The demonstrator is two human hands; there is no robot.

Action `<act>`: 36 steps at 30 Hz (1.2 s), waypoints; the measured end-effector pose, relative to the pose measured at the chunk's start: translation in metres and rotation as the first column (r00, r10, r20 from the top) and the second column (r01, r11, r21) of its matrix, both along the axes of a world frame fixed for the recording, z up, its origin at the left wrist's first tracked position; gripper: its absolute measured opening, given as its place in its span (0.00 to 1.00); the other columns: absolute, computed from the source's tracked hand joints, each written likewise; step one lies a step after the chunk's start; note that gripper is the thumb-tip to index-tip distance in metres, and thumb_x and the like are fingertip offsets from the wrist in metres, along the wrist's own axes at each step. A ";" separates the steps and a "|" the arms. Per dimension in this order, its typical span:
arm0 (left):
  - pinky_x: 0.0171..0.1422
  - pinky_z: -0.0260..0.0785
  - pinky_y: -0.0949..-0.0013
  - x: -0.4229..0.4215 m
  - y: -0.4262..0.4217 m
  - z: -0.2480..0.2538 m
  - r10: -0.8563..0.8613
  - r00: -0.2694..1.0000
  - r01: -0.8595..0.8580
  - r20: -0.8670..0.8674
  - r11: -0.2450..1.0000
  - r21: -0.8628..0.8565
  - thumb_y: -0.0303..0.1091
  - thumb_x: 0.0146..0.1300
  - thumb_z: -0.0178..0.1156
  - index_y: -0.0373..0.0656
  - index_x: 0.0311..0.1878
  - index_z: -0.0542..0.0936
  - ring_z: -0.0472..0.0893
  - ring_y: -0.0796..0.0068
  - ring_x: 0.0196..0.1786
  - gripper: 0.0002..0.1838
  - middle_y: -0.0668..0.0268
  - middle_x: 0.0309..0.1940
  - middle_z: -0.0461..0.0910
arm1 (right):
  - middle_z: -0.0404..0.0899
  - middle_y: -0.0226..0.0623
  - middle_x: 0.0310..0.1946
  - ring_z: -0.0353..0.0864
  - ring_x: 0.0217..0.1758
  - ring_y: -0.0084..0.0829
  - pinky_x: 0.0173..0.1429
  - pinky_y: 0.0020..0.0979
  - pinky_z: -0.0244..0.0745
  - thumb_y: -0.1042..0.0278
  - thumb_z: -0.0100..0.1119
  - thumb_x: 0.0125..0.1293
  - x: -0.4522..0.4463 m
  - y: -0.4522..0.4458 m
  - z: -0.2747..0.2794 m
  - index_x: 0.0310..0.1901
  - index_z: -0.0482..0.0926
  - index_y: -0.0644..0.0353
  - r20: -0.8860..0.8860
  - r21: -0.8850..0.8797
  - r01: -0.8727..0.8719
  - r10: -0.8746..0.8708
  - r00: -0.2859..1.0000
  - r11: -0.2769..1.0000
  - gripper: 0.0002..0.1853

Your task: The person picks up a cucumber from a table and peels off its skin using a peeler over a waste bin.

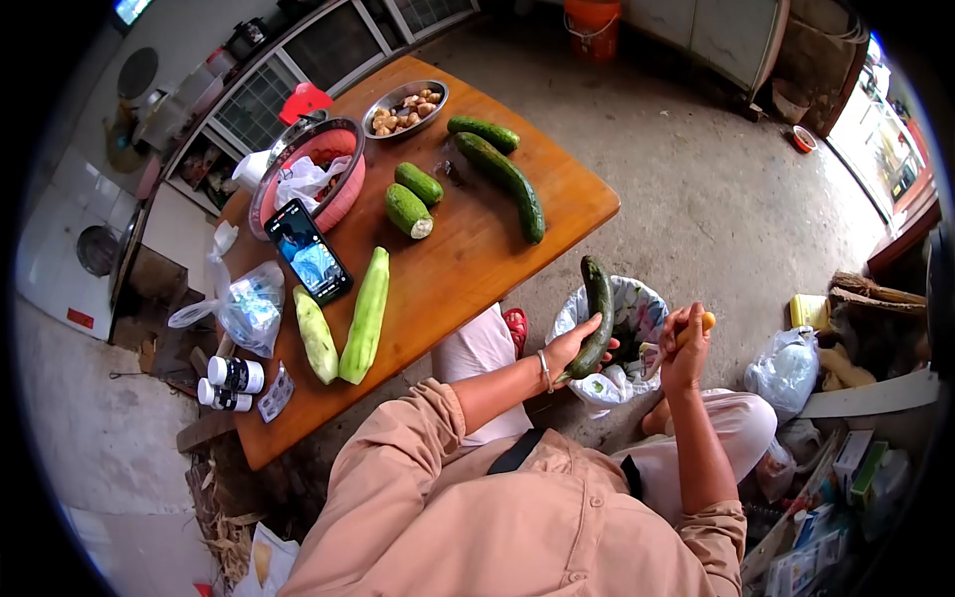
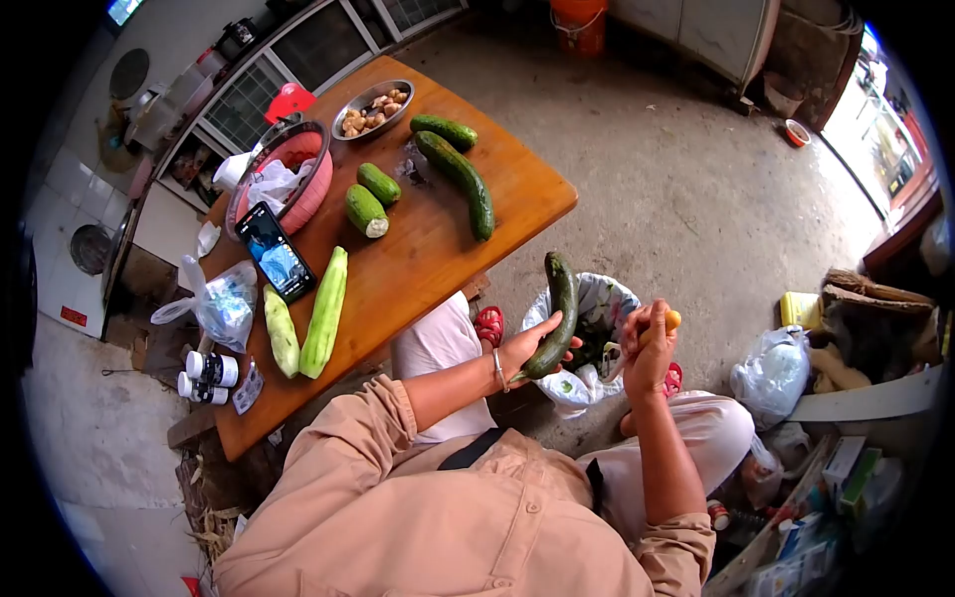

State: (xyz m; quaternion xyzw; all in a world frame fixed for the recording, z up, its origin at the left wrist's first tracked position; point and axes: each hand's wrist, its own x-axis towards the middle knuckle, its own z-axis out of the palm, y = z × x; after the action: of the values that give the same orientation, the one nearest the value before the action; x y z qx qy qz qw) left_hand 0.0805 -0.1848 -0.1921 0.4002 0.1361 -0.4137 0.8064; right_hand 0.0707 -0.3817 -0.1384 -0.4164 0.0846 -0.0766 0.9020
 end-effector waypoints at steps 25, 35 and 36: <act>0.25 0.74 0.72 0.047 -0.076 -0.018 0.042 0.985 -0.091 -0.170 0.952 -0.291 0.63 0.68 0.44 0.49 0.46 0.76 0.80 0.76 0.28 0.27 0.66 0.32 0.81 | 0.62 0.26 0.16 0.52 0.12 0.14 0.12 0.18 0.46 0.60 0.48 0.73 0.027 -0.009 0.044 0.27 0.65 0.54 0.057 -0.020 0.063 -0.061 0.996 0.998 0.15; 0.29 0.77 0.70 0.025 -0.034 -0.001 0.146 0.983 -0.173 -0.115 0.947 -0.270 0.57 0.72 0.42 0.46 0.48 0.75 0.81 0.73 0.32 0.24 0.64 0.38 0.80 | 0.62 0.29 0.14 0.51 0.11 0.17 0.14 0.20 0.49 0.50 0.45 0.74 0.007 0.003 0.035 0.22 0.61 0.49 0.077 0.143 0.009 -0.020 0.997 0.990 0.21; 0.29 0.76 0.71 0.021 -0.033 0.001 0.163 0.978 -0.193 -0.131 0.947 -0.258 0.57 0.72 0.42 0.45 0.47 0.75 0.80 0.74 0.31 0.24 0.64 0.36 0.80 | 0.62 0.30 0.14 0.51 0.11 0.17 0.14 0.20 0.50 0.49 0.44 0.74 0.009 0.011 0.035 0.23 0.61 0.49 0.067 0.181 -0.037 0.026 0.997 0.983 0.21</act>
State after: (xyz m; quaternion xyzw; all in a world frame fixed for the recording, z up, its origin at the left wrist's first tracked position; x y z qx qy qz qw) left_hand 0.1014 -0.2175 -0.1916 0.2500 0.1574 -0.3746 0.8788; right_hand 0.0793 -0.3711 -0.1035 -0.3310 0.0555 -0.0677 0.9396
